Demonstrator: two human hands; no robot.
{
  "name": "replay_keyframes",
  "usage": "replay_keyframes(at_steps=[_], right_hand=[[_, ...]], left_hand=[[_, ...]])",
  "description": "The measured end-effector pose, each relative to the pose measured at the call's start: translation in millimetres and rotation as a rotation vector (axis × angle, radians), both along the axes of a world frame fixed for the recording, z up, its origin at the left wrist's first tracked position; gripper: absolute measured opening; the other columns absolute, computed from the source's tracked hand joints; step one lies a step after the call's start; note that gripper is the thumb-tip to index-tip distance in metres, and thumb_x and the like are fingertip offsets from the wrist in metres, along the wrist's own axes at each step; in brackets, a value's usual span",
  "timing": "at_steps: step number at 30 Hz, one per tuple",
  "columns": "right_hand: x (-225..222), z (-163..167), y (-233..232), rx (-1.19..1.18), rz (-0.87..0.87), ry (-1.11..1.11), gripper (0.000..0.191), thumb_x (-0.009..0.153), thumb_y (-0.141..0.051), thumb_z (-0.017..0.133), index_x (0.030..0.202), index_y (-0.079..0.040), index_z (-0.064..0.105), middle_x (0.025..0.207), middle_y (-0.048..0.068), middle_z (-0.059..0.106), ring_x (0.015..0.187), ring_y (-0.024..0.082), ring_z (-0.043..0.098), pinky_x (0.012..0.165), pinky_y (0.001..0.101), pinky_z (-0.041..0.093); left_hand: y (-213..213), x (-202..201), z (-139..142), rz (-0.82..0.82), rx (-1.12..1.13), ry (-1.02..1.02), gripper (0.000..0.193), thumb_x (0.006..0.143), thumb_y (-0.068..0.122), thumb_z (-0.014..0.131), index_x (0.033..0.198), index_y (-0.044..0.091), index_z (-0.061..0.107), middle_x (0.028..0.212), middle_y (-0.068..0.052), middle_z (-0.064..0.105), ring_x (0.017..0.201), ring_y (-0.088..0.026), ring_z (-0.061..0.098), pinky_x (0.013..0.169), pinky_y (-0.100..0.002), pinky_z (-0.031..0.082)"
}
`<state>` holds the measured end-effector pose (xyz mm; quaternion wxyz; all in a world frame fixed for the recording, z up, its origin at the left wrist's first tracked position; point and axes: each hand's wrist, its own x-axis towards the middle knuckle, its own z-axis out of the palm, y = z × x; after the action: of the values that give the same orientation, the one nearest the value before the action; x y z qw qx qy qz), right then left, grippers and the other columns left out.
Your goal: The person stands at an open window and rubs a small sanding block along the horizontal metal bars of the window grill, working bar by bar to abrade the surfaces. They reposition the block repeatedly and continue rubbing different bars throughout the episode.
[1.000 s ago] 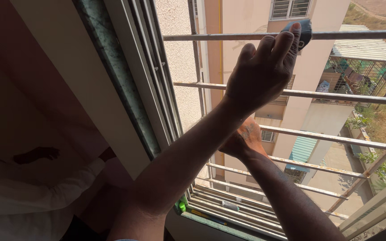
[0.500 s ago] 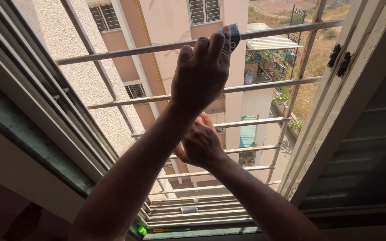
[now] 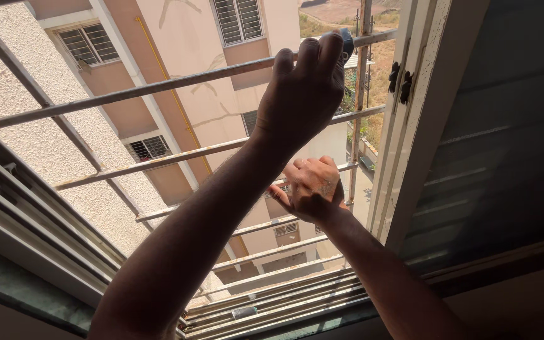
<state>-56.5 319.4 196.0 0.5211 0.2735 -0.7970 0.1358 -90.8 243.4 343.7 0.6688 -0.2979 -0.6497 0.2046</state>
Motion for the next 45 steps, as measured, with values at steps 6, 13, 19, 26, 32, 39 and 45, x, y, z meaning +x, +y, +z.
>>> replay_keyframes(at_steps=[6, 13, 19, 26, 32, 39, 45], right_hand=[[4, 1, 0, -0.006, 0.042, 0.111, 0.045, 0.082, -0.049, 0.081, 0.1, -0.009, 0.072, 0.073, 0.002, 0.063, 0.065, 0.022, 0.061, 0.064, 0.0414, 0.04], [7, 3, -5, 0.018, -0.067, -0.07, 0.043, 0.081, -0.054, 0.078, 0.092, -0.013, 0.073, 0.066, 0.002, 0.064, 0.064, 0.023, 0.064, 0.068, 0.0425, 0.043], [9, 3, -6, 0.034, -0.071, -0.086, 0.046, 0.088, -0.058, 0.072, 0.076, -0.014, 0.069, 0.062, 0.002, 0.063, 0.063, 0.023, 0.066, 0.066, 0.0425, 0.043], [10, -2, -9, 0.038, -0.079, -0.072, 0.05, 0.092, -0.058, 0.069, 0.066, -0.016, 0.065, 0.059, 0.002, 0.063, 0.06, 0.024, 0.065, 0.066, 0.0428, 0.043], [10, -4, -13, 0.023, -0.077, -0.082, 0.053, 0.093, -0.06, 0.066, 0.065, -0.015, 0.066, 0.055, 0.003, 0.062, 0.056, 0.024, 0.064, 0.063, 0.0428, 0.044], [10, 0, -14, 0.03, -0.097, -0.142, 0.055, 0.093, -0.062, 0.063, 0.063, -0.016, 0.068, 0.054, 0.004, 0.062, 0.054, 0.024, 0.065, 0.06, 0.0429, 0.045], [10, 2, -15, 0.034, -0.101, -0.149, 0.057, 0.092, -0.062, 0.064, 0.06, -0.015, 0.067, 0.053, 0.004, 0.063, 0.055, 0.025, 0.065, 0.06, 0.0433, 0.046]], left_hand=[[13, -1, 8, -0.078, -0.009, -0.078, 0.016, 0.089, 0.021, 0.071, 0.091, 0.005, 0.071, 0.119, -0.01, 0.054, 0.109, -0.024, 0.052, 0.086, -0.042, 0.044], [21, -8, 21, -0.171, 0.047, -0.158, 0.013, 0.095, 0.012, 0.066, 0.1, 0.002, 0.073, 0.107, -0.012, 0.066, 0.116, -0.026, 0.057, 0.1, -0.048, 0.04], [6, -6, 28, -0.177, 0.036, -0.128, 0.021, 0.095, 0.013, 0.065, 0.11, 0.002, 0.074, 0.105, -0.012, 0.07, 0.121, -0.029, 0.057, 0.108, -0.053, 0.035], [-41, 8, 28, -0.133, 0.03, -0.188, 0.023, 0.092, 0.011, 0.064, 0.112, 0.005, 0.074, 0.111, -0.01, 0.071, 0.123, -0.028, 0.058, 0.109, -0.051, 0.034], [-72, 21, 30, -0.109, 0.037, -0.252, 0.019, 0.094, 0.008, 0.064, 0.11, 0.006, 0.075, 0.11, -0.01, 0.071, 0.124, -0.028, 0.058, 0.108, -0.051, 0.036], [-93, 33, 24, -0.09, 0.036, -0.037, 0.028, 0.097, 0.018, 0.067, 0.121, 0.004, 0.072, 0.117, -0.009, 0.064, 0.121, -0.025, 0.055, 0.102, -0.046, 0.04], [-107, 42, 6, -0.093, 0.05, 0.008, 0.035, 0.1, 0.02, 0.071, 0.131, 0.005, 0.068, 0.109, -0.003, 0.059, 0.1, -0.017, 0.056, 0.084, -0.038, 0.043]])
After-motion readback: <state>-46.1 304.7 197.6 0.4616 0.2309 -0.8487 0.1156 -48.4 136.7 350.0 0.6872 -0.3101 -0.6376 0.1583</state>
